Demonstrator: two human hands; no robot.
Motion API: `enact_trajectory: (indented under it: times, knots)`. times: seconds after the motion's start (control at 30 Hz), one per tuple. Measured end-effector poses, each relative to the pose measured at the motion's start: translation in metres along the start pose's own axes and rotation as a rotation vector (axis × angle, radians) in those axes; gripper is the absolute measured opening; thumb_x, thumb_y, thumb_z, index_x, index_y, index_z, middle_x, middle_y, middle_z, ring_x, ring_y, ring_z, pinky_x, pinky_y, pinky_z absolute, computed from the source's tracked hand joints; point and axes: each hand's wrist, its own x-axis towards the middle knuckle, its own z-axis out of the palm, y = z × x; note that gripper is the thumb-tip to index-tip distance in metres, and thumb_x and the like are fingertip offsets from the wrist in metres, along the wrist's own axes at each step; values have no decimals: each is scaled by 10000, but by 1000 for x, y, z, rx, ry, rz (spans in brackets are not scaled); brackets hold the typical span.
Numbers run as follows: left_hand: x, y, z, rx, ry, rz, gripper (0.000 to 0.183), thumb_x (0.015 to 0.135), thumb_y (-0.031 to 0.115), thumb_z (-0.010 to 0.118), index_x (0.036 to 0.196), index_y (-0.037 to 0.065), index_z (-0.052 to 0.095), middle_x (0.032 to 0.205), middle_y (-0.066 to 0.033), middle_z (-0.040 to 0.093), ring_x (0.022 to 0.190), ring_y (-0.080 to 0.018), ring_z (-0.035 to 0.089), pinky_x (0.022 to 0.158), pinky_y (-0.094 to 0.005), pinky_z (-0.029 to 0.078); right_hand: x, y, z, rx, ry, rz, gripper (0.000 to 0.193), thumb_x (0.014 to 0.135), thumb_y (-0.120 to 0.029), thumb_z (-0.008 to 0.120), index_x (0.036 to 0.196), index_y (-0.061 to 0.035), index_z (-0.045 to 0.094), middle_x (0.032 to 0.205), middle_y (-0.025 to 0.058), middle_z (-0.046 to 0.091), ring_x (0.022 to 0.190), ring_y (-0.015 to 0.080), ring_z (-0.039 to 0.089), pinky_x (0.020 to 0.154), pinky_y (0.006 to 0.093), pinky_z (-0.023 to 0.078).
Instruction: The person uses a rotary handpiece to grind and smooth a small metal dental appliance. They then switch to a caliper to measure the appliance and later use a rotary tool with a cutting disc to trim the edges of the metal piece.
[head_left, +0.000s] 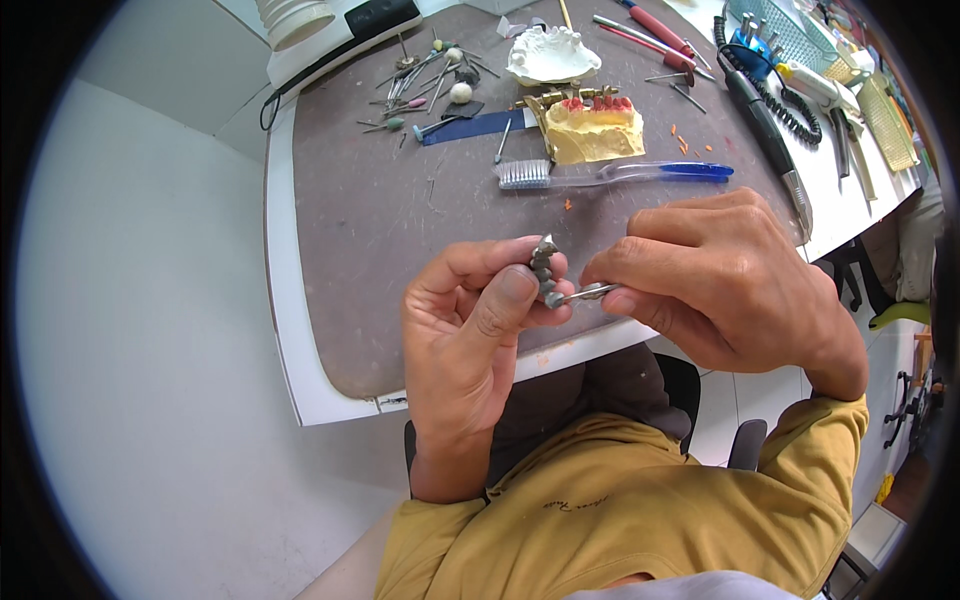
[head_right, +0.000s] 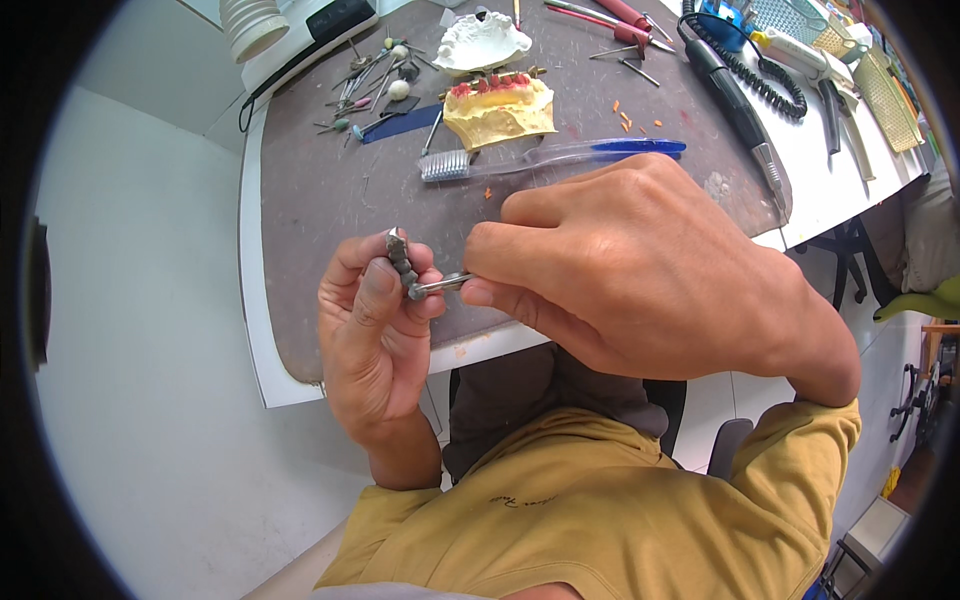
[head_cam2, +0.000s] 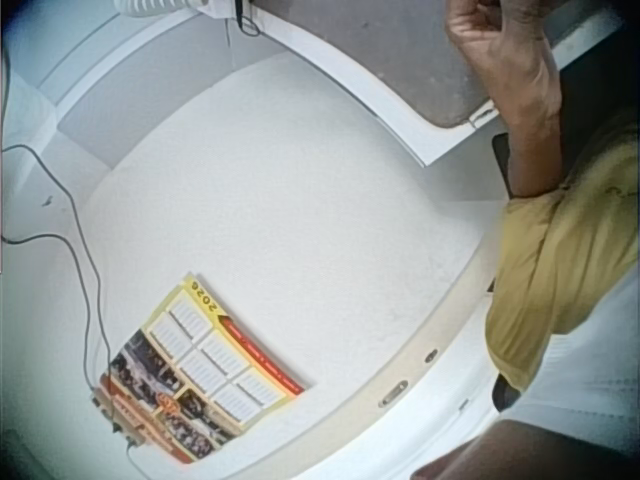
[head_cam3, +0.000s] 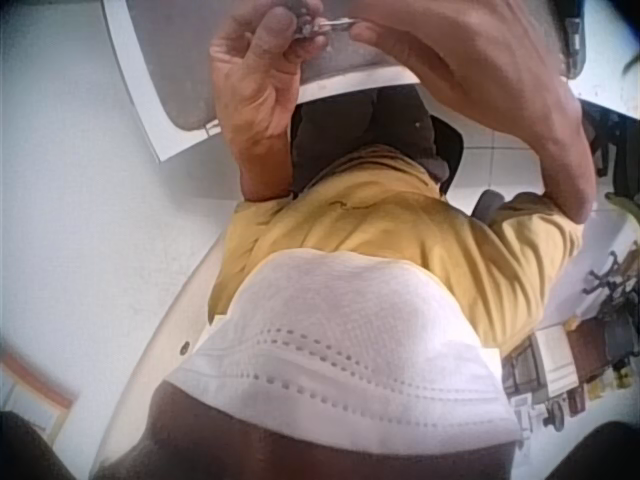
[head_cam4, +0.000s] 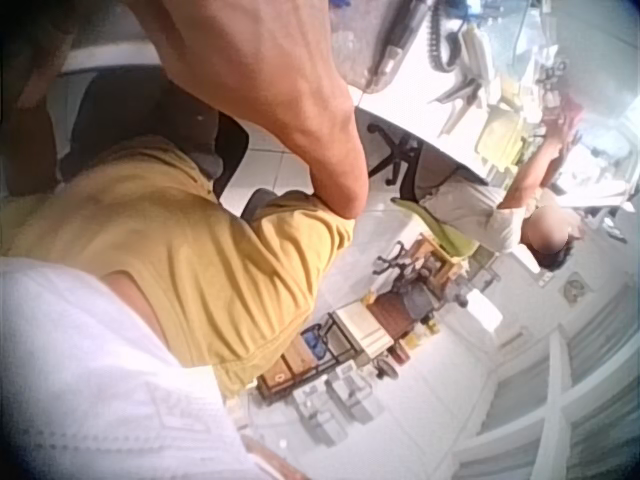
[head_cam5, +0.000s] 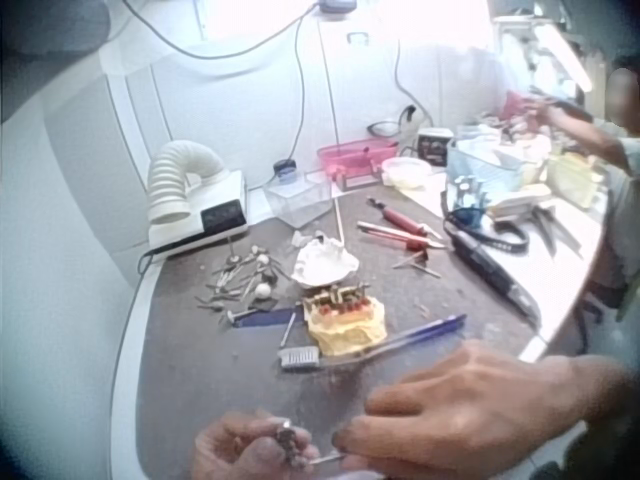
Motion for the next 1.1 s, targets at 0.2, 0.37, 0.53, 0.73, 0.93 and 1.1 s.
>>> enact_trajectory:
  times: [0.2, 0.37, 0.53, 0.73, 0.93, 1.1]
  knots:
    - [1, 0, 0, 9, -1, -3, 242, 898, 58, 666, 1105, -60, 624, 997, -187, 683, 864, -218, 696, 721, -314, 622, 1, 0, 0, 37, -4, 6, 95, 850, -121, 668, 901, -46, 643, 653, 72, 546, 518, 281, 547, 458, 383, 391]
    - [5, 1, 1, 42, -33, -27, 327, 913, 109, 662, 1187, -55, 593, 1104, -203, 652, 876, -191, 684, 745, -308, 612, 0, 0, 1, 134, -14, 64, 90, 896, -114, 625, 854, -35, 641, 630, 79, 595, 509, 270, 581, 458, 361, 417]
    - [5, -2, 3, 109, -31, 2, 360, 924, 136, 653, 1221, -52, 580, 1183, -228, 620, 885, -194, 683, 773, -316, 604, 4, -1, -3, 253, -41, 163, 196, 939, -144, 573, 798, -30, 650, 545, 53, 593, 479, 239, 596, 469, 325, 437]
    - [3, -6, 5, 202, -25, 67, 344, 933, 112, 631, 1223, -64, 572, 1191, -256, 618, 906, -215, 690, 768, -317, 602, 8, -3, -6, 239, -59, 198, 235, 940, -144, 565, 749, -22, 623, 540, 59, 587, 473, 227, 592, 464, 332, 426]
    - [2, -8, 2, 211, -35, 103, 351, 933, 103, 628, 1227, -76, 561, 1172, -271, 625, 918, -221, 691, 767, -316, 601, 8, -3, -2, 240, -6, 158, 227, 936, -136, 571, 744, -22, 609, 540, 71, 575, 488, 245, 593, 469, 345, 425]
    - [3, -8, 4, 210, -52, 133, 378, 917, 86, 645, 1240, -83, 546, 1180, -270, 623, 953, -222, 682, 783, -313, 592, 7, -6, -3, 198, -24, 182, 174, 932, -131, 579, 809, -20, 631, 540, 81, 571, 495, 262, 590, 471, 350, 425]
